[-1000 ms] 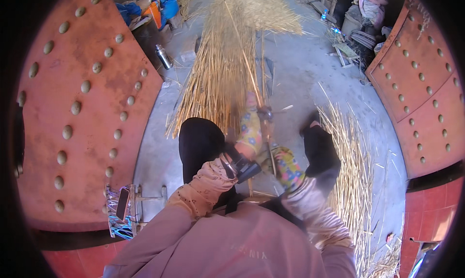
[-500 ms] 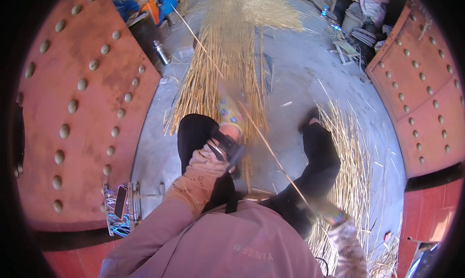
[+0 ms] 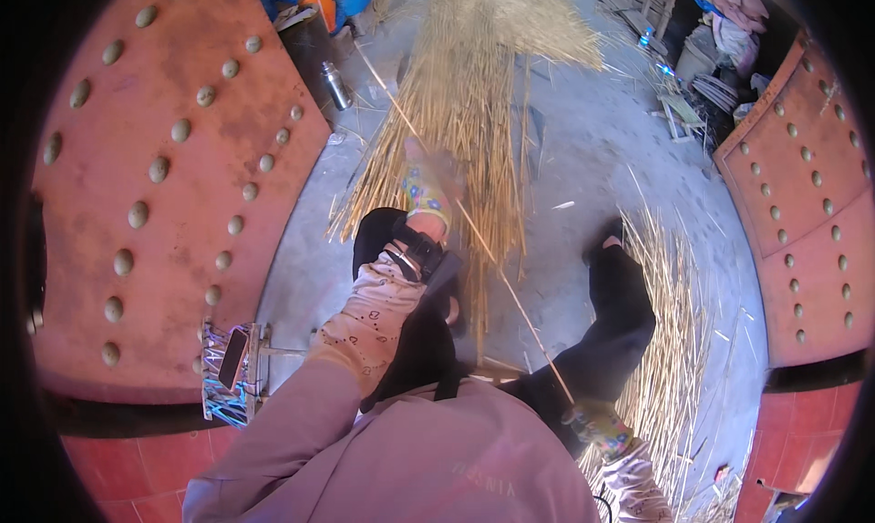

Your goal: The recorder uses a manual metal stripper tool to process long thin stalks by pulling them through the device.

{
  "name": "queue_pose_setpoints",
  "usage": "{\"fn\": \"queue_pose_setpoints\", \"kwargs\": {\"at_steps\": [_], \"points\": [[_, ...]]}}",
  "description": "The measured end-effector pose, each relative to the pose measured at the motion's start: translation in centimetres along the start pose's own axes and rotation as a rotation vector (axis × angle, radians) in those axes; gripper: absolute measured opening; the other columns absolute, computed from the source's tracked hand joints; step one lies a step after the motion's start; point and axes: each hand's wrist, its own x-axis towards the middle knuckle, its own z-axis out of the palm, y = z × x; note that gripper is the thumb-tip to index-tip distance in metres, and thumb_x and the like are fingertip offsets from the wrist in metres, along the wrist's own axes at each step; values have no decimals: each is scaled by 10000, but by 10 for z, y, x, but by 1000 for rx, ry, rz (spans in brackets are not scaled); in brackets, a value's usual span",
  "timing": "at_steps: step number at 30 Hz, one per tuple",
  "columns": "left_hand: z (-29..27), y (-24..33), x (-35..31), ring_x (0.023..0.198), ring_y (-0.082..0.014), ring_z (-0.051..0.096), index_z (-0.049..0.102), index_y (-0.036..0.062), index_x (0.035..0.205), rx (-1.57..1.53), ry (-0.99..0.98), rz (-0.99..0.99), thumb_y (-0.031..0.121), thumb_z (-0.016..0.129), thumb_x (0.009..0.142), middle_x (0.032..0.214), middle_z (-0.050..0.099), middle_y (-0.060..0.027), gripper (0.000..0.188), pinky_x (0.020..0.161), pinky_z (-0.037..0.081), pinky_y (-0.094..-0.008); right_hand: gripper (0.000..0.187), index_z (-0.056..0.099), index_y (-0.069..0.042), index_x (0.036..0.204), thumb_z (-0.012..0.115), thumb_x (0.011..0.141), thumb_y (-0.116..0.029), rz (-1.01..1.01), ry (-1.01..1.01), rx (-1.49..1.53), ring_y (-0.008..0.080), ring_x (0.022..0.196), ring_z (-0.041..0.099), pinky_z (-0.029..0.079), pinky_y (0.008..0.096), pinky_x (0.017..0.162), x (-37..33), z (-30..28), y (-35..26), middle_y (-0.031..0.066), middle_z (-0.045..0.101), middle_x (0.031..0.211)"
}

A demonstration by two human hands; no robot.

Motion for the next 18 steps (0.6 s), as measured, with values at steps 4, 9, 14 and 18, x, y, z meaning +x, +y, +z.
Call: {"fn": "queue_pose_setpoints", "kwargs": {"at_steps": [4, 9, 14, 18], "points": [[7, -36, -46, 574, -142, 458, 486, 110, 763, 216, 59, 48, 458, 389, 813, 642, 474, -15, 365, 524, 379, -272, 280, 508, 34, 952, 531, 790, -194, -60, 61, 274, 63, 446, 448, 322, 162, 384, 38, 67, -84, 65, 528, 633], [50, -66, -94, 592, -130, 466, 477, 120, 705, 620, 41, 282, 476, 401, 806, 627, 465, -16, 377, 522, 388, -276, 240, 517, 26, 963, 487, 814, -160, -227, 200, 288, 31, 432, 390, 261, 140, 368, 98, 85, -136, -3, 469, 596], [36, 16, -41, 535, -116, 434, 451, 125, 673, 74, -84, 168, 510, 402, 794, 603, 447, 2, 407, 448, 350, -266, 208, 531, 63, 901, 434, 810, -97, -273, 143, 131, 41, 418, 418, 291, 146, 343, 51, 73, -95, 80, 535, 695], [58, 65, -38, 473, -113, 400, 437, 127, 652, -170, 33, 251, 538, 426, 770, 560, 426, 12, 427, 401, 304, -261, 234, 530, 61, 901, 464, 791, -136, -384, 116, 497, 122, 477, 520, 396, 178, 386, -12, 3, 12, 198, 557, 873]]}}
